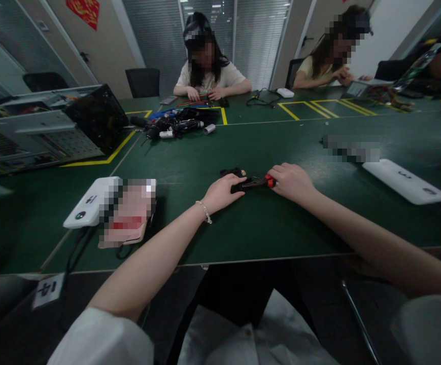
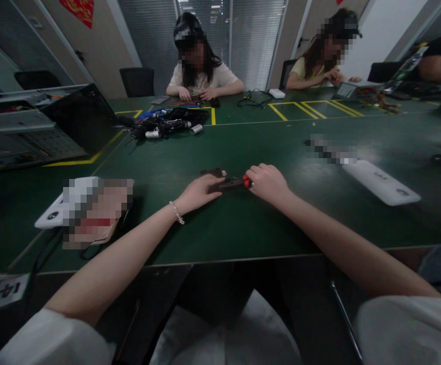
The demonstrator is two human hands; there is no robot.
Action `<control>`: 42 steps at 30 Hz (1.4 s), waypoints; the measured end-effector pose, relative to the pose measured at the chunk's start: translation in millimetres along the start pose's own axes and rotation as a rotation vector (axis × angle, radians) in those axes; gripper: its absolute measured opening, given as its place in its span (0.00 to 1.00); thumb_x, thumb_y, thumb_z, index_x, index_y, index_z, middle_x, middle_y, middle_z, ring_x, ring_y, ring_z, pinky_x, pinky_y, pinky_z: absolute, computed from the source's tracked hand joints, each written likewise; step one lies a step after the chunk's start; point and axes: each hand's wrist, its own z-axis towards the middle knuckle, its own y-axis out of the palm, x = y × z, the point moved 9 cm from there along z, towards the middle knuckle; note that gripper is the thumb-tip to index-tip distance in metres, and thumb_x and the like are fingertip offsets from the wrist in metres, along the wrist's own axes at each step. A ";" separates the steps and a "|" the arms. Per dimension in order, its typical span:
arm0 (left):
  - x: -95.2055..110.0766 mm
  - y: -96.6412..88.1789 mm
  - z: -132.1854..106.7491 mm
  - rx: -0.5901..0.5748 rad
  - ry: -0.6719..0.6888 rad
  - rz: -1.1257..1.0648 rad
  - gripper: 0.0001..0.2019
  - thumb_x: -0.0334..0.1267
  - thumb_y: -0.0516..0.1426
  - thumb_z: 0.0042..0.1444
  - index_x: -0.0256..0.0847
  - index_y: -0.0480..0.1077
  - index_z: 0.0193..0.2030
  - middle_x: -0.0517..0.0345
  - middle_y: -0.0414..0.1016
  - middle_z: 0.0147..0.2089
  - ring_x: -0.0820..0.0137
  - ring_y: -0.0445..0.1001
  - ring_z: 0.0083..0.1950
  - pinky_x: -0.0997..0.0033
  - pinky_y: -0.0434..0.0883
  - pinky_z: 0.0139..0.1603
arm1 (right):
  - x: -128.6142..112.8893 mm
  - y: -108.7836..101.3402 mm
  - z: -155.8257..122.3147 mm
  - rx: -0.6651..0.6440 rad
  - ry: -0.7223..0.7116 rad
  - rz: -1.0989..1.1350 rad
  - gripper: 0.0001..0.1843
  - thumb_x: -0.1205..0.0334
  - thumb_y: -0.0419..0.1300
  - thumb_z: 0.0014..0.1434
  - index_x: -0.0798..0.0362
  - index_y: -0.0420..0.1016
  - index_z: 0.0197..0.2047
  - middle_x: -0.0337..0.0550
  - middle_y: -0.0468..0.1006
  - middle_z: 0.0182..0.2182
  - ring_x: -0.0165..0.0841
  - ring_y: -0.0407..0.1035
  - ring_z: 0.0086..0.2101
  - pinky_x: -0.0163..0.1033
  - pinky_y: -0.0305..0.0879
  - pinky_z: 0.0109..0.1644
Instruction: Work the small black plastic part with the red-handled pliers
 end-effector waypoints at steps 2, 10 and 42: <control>0.2 -0.1 -0.1 -0.001 -0.007 0.004 0.21 0.37 0.56 0.58 0.42 0.65 0.59 0.53 0.69 0.57 0.64 0.70 0.54 0.63 0.68 0.55 | -1.2 -2.4 0.0 0.004 -0.001 -0.004 0.11 0.66 0.51 0.53 0.58 0.74 0.36 0.51 0.75 0.34 0.38 0.64 0.33 0.40 0.56 0.34; -4.7 3.7 1.7 0.011 0.010 0.009 0.21 0.38 0.56 0.58 0.42 0.65 0.59 0.53 0.68 0.57 0.64 0.70 0.54 0.62 0.68 0.55 | 0.3 2.0 0.7 -0.025 0.023 0.010 0.11 0.64 0.52 0.54 0.58 0.74 0.37 0.50 0.75 0.35 0.37 0.65 0.33 0.40 0.58 0.35; -4.7 2.9 1.8 0.016 0.014 0.008 0.21 0.38 0.56 0.58 0.42 0.65 0.59 0.52 0.69 0.56 0.63 0.70 0.54 0.61 0.68 0.54 | 0.0 -0.5 0.4 -0.006 0.026 -0.018 0.11 0.64 0.51 0.54 0.57 0.74 0.35 0.51 0.76 0.33 0.38 0.64 0.32 0.40 0.56 0.34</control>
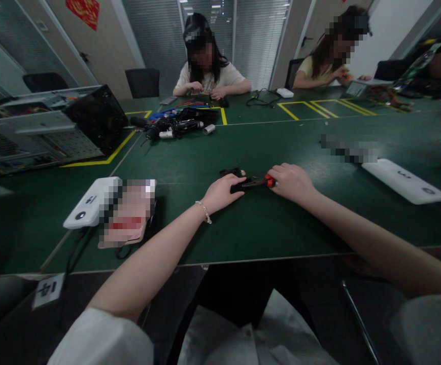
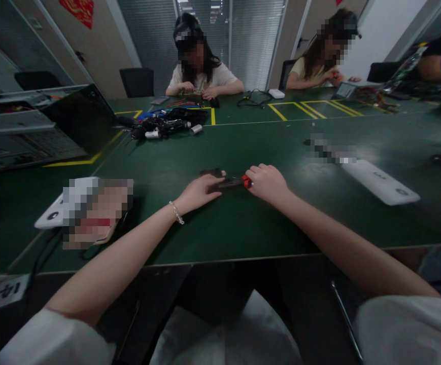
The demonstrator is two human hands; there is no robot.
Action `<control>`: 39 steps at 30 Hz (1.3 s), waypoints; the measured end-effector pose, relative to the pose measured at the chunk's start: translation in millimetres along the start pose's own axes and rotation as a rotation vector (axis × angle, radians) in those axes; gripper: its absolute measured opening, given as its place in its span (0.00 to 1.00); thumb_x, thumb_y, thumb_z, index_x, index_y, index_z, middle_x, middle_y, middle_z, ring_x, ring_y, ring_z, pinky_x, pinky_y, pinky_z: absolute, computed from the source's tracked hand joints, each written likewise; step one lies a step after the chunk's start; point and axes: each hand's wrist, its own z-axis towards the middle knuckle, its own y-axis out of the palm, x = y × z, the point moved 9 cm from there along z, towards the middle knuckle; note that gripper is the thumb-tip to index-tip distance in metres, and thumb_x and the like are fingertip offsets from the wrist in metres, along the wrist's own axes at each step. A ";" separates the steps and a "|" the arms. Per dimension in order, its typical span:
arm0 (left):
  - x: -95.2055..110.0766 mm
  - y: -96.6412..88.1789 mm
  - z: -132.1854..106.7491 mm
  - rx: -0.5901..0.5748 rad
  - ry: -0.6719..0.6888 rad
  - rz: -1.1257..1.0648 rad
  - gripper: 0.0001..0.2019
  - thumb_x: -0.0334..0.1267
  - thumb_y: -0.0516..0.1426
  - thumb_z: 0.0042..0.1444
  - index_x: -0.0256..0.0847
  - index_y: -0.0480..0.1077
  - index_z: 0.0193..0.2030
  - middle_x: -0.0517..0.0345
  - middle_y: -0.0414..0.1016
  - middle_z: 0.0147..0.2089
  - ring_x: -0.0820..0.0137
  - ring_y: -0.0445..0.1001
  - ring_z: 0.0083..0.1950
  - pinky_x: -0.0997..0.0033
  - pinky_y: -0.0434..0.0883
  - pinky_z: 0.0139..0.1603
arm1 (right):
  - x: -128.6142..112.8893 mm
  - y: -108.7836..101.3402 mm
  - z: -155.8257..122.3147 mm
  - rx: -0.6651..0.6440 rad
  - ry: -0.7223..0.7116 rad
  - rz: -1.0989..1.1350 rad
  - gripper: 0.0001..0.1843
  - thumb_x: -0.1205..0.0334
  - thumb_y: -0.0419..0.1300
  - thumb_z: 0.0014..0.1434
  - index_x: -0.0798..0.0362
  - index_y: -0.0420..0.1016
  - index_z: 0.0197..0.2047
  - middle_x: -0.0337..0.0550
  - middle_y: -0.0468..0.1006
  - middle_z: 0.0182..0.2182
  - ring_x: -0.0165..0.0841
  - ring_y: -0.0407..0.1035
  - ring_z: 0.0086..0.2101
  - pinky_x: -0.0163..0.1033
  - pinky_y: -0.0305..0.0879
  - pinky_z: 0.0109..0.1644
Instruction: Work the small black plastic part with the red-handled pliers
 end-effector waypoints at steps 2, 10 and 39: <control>0.0 0.5 0.3 0.004 0.001 0.003 0.22 0.38 0.56 0.57 0.43 0.65 0.59 0.52 0.69 0.56 0.63 0.70 0.54 0.61 0.68 0.55 | 0.1 0.3 0.1 0.006 0.002 -0.008 0.11 0.64 0.51 0.54 0.56 0.74 0.35 0.50 0.76 0.33 0.37 0.64 0.32 0.40 0.55 0.34; 0.8 -0.1 0.0 0.010 -0.004 0.003 0.21 0.38 0.57 0.57 0.42 0.65 0.59 0.53 0.69 0.56 0.63 0.70 0.54 0.62 0.68 0.54 | 2.0 3.9 1.1 -0.006 0.007 0.013 0.11 0.63 0.51 0.55 0.56 0.73 0.35 0.49 0.76 0.33 0.37 0.65 0.33 0.40 0.56 0.35; 0.7 -0.2 -0.1 0.008 -0.001 -0.004 0.22 0.37 0.57 0.57 0.42 0.65 0.59 0.53 0.69 0.57 0.64 0.70 0.54 0.63 0.68 0.55 | 0.5 2.0 0.9 -0.035 0.012 0.007 0.11 0.64 0.52 0.54 0.57 0.73 0.36 0.49 0.75 0.34 0.37 0.65 0.33 0.40 0.56 0.35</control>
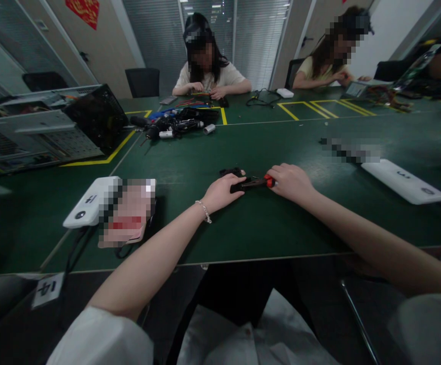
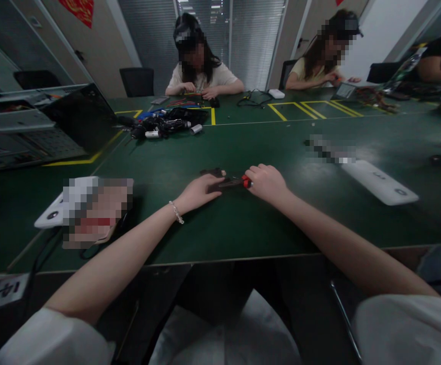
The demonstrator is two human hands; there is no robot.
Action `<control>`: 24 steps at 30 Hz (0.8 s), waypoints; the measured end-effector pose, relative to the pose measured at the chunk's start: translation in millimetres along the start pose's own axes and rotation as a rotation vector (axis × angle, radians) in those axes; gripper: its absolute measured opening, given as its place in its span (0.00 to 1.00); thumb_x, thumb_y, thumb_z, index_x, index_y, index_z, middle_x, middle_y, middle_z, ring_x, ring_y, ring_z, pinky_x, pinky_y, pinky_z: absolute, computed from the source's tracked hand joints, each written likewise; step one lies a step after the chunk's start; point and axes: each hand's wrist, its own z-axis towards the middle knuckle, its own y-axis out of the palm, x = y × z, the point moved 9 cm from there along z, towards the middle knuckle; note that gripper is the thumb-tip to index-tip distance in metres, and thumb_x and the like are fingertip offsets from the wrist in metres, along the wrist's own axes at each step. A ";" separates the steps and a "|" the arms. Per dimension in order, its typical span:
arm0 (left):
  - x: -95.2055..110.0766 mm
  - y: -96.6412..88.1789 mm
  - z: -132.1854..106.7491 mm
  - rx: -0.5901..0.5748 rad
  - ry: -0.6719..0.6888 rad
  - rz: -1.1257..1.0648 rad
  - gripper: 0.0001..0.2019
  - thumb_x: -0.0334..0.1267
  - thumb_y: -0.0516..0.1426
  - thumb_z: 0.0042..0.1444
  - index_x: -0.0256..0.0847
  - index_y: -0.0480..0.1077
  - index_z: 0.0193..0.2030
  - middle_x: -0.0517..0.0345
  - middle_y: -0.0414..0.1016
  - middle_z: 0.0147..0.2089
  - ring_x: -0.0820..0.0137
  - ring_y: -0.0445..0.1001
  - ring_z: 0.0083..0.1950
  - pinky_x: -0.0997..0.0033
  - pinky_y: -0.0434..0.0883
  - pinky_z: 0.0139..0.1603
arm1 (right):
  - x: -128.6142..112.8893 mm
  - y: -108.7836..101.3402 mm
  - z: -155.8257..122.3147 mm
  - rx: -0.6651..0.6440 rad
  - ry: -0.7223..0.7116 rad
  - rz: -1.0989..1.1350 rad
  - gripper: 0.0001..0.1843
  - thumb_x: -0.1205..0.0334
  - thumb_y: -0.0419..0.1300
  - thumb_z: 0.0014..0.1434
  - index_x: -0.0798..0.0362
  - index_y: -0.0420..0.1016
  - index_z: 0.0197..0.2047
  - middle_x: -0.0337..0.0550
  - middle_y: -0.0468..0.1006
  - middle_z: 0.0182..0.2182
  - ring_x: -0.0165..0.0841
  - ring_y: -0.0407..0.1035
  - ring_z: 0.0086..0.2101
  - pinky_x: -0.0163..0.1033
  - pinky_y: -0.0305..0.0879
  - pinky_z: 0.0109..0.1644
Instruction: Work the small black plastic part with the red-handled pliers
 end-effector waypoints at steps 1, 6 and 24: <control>-0.4 0.3 0.1 0.002 0.000 0.001 0.22 0.38 0.57 0.57 0.42 0.65 0.59 0.53 0.69 0.57 0.63 0.70 0.54 0.63 0.68 0.55 | 0.4 1.0 0.2 -0.003 0.000 0.004 0.11 0.64 0.52 0.54 0.57 0.73 0.36 0.49 0.75 0.34 0.37 0.65 0.33 0.39 0.56 0.35; -0.4 1.1 0.2 -0.006 -0.002 0.015 0.21 0.38 0.56 0.58 0.42 0.65 0.59 0.52 0.69 0.57 0.63 0.70 0.54 0.62 0.68 0.54 | 2.5 4.9 0.7 -0.015 0.005 0.013 0.11 0.63 0.52 0.54 0.57 0.73 0.37 0.49 0.75 0.35 0.36 0.65 0.34 0.39 0.57 0.35; -0.2 0.1 0.1 0.000 -0.006 -0.004 0.22 0.38 0.57 0.57 0.41 0.65 0.59 0.52 0.69 0.56 0.63 0.70 0.53 0.62 0.68 0.54 | 1.2 3.8 0.6 -0.007 0.001 0.011 0.11 0.62 0.52 0.54 0.57 0.73 0.36 0.49 0.75 0.34 0.37 0.66 0.33 0.39 0.57 0.35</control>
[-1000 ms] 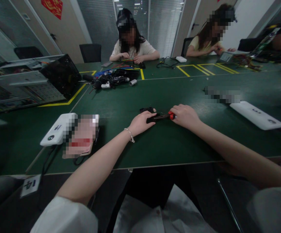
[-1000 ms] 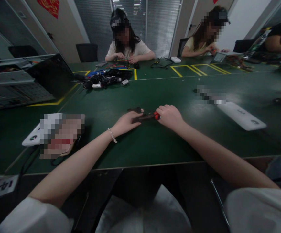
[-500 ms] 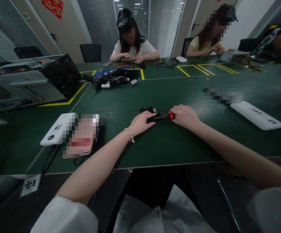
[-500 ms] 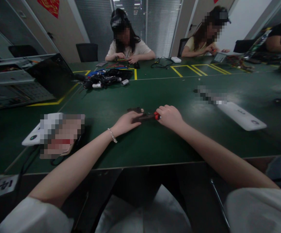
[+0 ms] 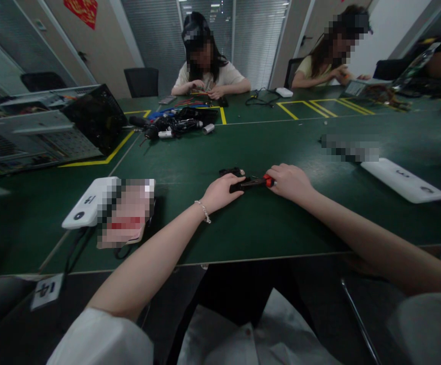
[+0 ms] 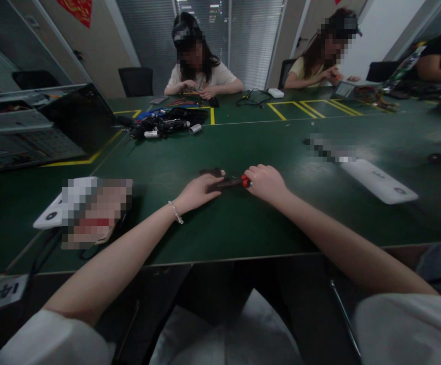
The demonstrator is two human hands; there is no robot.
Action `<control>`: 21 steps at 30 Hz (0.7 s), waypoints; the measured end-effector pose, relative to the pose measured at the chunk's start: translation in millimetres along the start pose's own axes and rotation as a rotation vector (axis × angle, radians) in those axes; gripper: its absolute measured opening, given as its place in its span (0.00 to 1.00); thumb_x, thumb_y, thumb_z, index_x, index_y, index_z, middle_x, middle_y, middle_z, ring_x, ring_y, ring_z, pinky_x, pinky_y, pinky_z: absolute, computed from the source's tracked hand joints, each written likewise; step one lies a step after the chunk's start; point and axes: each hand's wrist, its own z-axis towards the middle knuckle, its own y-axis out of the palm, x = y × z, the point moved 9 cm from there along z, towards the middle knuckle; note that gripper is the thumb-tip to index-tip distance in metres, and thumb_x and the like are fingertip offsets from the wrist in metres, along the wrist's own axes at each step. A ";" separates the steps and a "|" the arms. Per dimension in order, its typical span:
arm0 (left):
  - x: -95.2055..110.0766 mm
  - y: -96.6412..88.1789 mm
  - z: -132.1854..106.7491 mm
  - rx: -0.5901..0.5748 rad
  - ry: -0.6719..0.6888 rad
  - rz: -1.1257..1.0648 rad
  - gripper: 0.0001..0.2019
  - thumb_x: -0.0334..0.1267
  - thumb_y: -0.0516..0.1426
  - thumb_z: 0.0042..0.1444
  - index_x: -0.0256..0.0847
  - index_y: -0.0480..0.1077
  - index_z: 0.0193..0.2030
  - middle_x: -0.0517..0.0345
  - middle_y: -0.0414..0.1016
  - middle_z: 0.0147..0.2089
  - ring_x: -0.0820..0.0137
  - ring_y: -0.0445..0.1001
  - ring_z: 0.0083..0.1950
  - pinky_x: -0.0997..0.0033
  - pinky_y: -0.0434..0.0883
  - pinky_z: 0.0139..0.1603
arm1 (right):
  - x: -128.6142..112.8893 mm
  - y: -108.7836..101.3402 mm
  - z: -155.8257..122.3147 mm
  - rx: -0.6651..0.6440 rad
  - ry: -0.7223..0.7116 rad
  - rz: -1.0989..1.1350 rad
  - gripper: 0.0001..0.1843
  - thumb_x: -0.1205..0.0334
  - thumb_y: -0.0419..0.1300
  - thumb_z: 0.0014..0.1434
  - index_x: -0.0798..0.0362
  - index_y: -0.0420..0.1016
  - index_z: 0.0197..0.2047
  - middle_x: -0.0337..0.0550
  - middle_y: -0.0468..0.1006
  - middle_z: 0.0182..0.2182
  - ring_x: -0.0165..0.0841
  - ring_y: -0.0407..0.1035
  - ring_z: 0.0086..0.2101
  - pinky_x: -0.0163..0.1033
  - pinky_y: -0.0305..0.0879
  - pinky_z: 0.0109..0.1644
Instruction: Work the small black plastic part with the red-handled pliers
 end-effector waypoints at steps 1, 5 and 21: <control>0.0 0.1 0.0 0.000 0.000 0.000 0.21 0.38 0.57 0.57 0.41 0.66 0.59 0.52 0.69 0.56 0.63 0.70 0.53 0.62 0.68 0.55 | 0.4 0.2 -0.2 0.000 0.002 0.003 0.11 0.62 0.52 0.54 0.57 0.73 0.36 0.48 0.75 0.34 0.37 0.66 0.33 0.39 0.57 0.35; -0.5 -0.5 0.0 0.011 0.010 -0.008 0.21 0.37 0.57 0.57 0.41 0.66 0.59 0.53 0.69 0.56 0.63 0.70 0.53 0.62 0.68 0.54 | 1.7 0.9 -1.0 -0.002 0.002 0.005 0.12 0.62 0.52 0.55 0.57 0.73 0.37 0.49 0.75 0.34 0.36 0.65 0.33 0.39 0.57 0.34; -2.0 1.9 0.5 -0.007 0.013 0.010 0.22 0.39 0.56 0.58 0.43 0.64 0.59 0.53 0.69 0.57 0.64 0.70 0.54 0.62 0.68 0.54 | 2.1 1.6 -0.1 -0.027 0.014 0.026 0.12 0.61 0.52 0.54 0.55 0.74 0.37 0.48 0.76 0.34 0.37 0.66 0.33 0.39 0.58 0.34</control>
